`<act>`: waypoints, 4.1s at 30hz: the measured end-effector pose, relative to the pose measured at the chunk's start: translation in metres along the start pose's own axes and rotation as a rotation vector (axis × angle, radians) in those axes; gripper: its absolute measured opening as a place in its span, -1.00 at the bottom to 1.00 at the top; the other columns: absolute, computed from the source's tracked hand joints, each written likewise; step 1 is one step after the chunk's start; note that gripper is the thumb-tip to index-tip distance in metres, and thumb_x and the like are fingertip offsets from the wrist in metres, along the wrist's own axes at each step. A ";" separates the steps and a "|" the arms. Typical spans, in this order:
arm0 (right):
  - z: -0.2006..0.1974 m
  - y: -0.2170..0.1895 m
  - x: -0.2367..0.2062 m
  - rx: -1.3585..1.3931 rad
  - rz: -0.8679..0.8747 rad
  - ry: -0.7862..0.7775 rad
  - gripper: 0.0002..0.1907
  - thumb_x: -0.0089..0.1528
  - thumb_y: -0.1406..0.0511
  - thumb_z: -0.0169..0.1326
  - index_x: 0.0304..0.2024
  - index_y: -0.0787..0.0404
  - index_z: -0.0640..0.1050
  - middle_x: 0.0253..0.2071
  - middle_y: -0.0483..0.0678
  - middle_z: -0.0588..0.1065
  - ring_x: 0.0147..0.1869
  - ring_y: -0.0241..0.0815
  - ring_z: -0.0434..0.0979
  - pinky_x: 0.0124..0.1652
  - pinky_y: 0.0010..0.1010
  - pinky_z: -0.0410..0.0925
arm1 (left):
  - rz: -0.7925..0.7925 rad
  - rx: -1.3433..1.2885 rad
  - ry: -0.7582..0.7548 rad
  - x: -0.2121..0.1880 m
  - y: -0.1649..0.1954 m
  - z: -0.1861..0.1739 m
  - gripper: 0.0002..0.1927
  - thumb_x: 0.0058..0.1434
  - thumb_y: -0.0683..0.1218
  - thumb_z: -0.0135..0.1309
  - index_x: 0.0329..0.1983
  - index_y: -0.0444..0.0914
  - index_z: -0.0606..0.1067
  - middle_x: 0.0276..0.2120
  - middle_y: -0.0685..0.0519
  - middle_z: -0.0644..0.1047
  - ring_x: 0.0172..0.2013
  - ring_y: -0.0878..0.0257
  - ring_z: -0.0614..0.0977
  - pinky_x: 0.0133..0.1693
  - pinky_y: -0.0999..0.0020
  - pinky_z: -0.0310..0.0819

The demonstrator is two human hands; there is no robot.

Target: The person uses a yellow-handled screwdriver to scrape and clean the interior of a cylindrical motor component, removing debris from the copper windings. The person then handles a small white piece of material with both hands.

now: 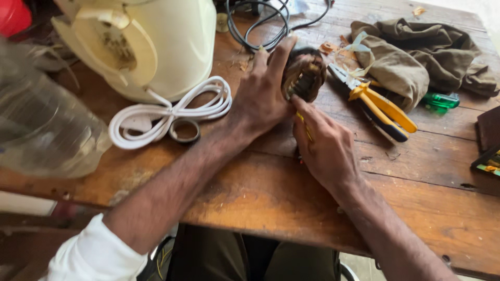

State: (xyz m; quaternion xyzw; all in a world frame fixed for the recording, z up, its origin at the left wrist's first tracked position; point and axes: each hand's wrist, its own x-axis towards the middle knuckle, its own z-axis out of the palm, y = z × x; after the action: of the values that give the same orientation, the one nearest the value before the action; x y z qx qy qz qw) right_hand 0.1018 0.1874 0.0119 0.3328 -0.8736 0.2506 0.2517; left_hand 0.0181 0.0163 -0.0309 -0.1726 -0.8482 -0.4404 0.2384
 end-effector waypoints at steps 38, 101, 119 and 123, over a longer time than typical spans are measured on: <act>-0.012 0.007 -0.005 0.034 -0.045 0.073 -0.80 0.25 0.36 0.20 -0.07 0.23 0.63 -0.17 0.06 0.66 -0.17 -0.10 0.73 -0.16 -0.33 0.58 | 0.403 0.151 0.013 -0.007 0.010 -0.027 0.20 -0.05 0.35 0.51 0.48 -0.10 0.08 0.18 -0.16 0.36 0.15 -0.13 0.52 0.15 -0.30 0.52; -0.018 0.012 -0.007 0.124 -0.078 0.011 -0.81 0.31 0.40 0.16 -0.02 0.22 0.62 -0.14 0.02 0.66 -0.16 -0.16 0.73 -0.17 -0.39 0.61 | 0.330 0.047 -0.091 -0.009 0.029 -0.044 -0.12 0.16 -0.19 0.17 0.53 -0.11 0.08 0.27 -0.22 0.31 0.22 -0.20 0.47 0.20 -0.17 0.53; -0.019 0.008 -0.006 0.104 -0.063 0.033 -0.79 0.25 0.38 0.21 -0.05 0.19 0.62 -0.17 0.01 0.66 -0.16 -0.14 0.74 -0.18 -0.34 0.58 | 0.374 0.015 -0.215 -0.004 0.019 -0.048 0.22 -0.01 0.12 0.51 0.54 -0.08 -0.05 0.28 -0.27 0.20 0.22 -0.23 0.43 0.21 -0.15 0.51; -0.019 0.006 -0.008 0.103 -0.080 0.037 -0.77 0.23 0.38 0.21 -0.04 0.21 0.62 -0.15 0.03 0.66 -0.14 -0.12 0.73 -0.15 -0.33 0.58 | 0.353 0.009 -0.226 -0.004 0.019 -0.047 0.23 -0.03 0.12 0.51 0.54 -0.08 -0.06 0.25 -0.29 0.20 0.21 -0.23 0.44 0.18 -0.11 0.55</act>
State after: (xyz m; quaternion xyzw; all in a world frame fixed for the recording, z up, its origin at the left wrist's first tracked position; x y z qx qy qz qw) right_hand 0.1079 0.2065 0.0193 0.3753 -0.8406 0.2911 0.2604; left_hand 0.0425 -0.0129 0.0032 -0.3657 -0.8281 -0.3658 0.2159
